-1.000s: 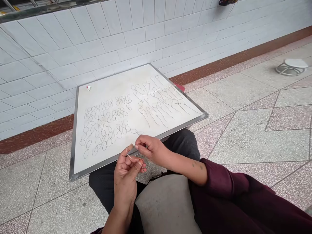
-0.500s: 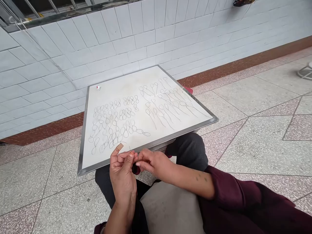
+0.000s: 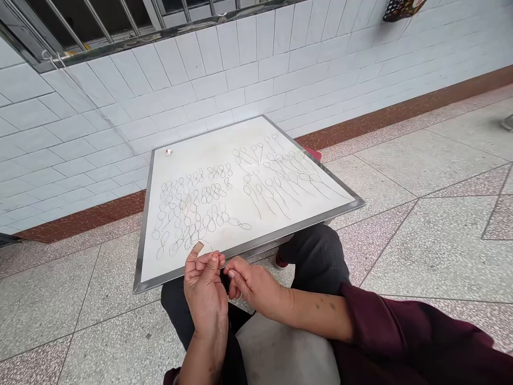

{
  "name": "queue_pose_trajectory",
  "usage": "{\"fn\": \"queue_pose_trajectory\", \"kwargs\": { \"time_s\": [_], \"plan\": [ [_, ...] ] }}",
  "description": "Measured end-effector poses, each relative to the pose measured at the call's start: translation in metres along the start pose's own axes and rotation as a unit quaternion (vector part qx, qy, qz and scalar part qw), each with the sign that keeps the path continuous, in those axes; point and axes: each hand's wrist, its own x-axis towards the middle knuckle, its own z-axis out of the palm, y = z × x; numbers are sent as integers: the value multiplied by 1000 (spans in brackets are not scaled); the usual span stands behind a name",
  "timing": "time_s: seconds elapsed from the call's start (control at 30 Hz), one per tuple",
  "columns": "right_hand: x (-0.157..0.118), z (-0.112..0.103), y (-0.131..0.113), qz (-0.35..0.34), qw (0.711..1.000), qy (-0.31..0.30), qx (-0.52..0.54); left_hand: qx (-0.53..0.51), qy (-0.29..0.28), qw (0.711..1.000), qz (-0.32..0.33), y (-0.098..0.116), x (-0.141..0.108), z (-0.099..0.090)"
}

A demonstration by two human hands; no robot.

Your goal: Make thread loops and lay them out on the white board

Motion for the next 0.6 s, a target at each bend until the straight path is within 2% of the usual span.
{"fn": "queue_pose_trajectory", "kwargs": {
  "time_s": [0.13,0.27,0.33,0.4,0.47,0.6],
  "plan": [
    [0,3,3,-3,1000,-9,-10,3,8,1000,14,-3,5,-2],
    [2,9,13,19,998,-27,59,17,16,1000,6,-8,11,-5],
    [6,7,21,4,997,-30,66,17,11,1000,3,-11,15,-5],
    [10,2,29,-38,999,-4,8,18,3,1000,1,-14,18,-5],
    [13,-5,36,-70,994,48,-69,24,0,1000,-8,-17,21,-4],
    [15,-16,42,-90,976,128,-154,28,-10,999,-37,-22,24,1]
  ]
}}
